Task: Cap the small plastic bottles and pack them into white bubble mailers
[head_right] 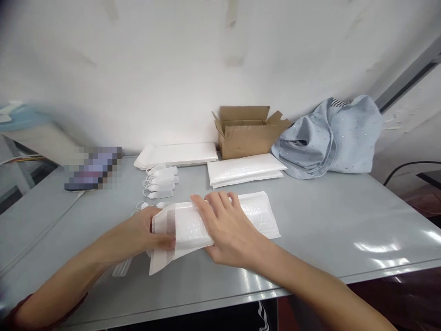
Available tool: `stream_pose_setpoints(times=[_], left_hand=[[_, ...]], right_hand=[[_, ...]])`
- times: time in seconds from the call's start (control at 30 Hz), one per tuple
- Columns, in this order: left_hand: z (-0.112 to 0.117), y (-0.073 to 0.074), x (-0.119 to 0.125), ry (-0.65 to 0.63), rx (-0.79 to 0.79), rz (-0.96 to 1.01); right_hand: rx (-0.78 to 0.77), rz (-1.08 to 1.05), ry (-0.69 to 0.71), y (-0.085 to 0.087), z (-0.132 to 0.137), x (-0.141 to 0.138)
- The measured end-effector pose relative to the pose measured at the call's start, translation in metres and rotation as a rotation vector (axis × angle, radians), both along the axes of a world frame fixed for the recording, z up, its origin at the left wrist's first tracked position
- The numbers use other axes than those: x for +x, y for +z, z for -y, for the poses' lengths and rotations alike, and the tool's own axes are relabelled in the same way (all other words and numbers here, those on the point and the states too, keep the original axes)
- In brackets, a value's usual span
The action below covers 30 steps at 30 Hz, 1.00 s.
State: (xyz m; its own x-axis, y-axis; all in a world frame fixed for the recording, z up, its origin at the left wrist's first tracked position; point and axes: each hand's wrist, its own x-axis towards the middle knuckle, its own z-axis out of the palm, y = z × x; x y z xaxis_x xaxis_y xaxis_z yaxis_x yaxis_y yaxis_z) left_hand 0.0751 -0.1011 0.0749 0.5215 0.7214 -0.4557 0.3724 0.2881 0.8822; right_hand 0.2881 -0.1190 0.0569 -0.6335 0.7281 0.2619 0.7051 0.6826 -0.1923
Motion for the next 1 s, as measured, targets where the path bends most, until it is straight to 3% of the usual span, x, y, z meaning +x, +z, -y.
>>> stream_pose_setpoints(times=[0.23, 0.37, 0.57, 0.73, 1.0], left_hand=[[0.006, 0.004, 0.016, 0.043, 0.077, -0.094], [0.004, 0.005, 0.01, 0.042, 0.09, -0.139], [0.006, 0.003, 0.015, -0.019, 0.129, -0.053], [0.013, -0.003, 0.027, 0.142, 0.187, -0.203], [0.009, -0.009, 0.024, 0.106, 0.293, -0.343]], right_hand=[[-0.039, -0.007, 0.023, -0.003, 0.001, 0.001], [-0.04, -0.02, 0.031, -0.002, 0.004, 0.002], [-0.068, -0.037, 0.038, 0.0, 0.007, -0.002], [-0.141, -0.047, 0.034, 0.001, 0.004, -0.003], [-0.077, 0.041, 0.053, -0.001, 0.002, -0.003]])
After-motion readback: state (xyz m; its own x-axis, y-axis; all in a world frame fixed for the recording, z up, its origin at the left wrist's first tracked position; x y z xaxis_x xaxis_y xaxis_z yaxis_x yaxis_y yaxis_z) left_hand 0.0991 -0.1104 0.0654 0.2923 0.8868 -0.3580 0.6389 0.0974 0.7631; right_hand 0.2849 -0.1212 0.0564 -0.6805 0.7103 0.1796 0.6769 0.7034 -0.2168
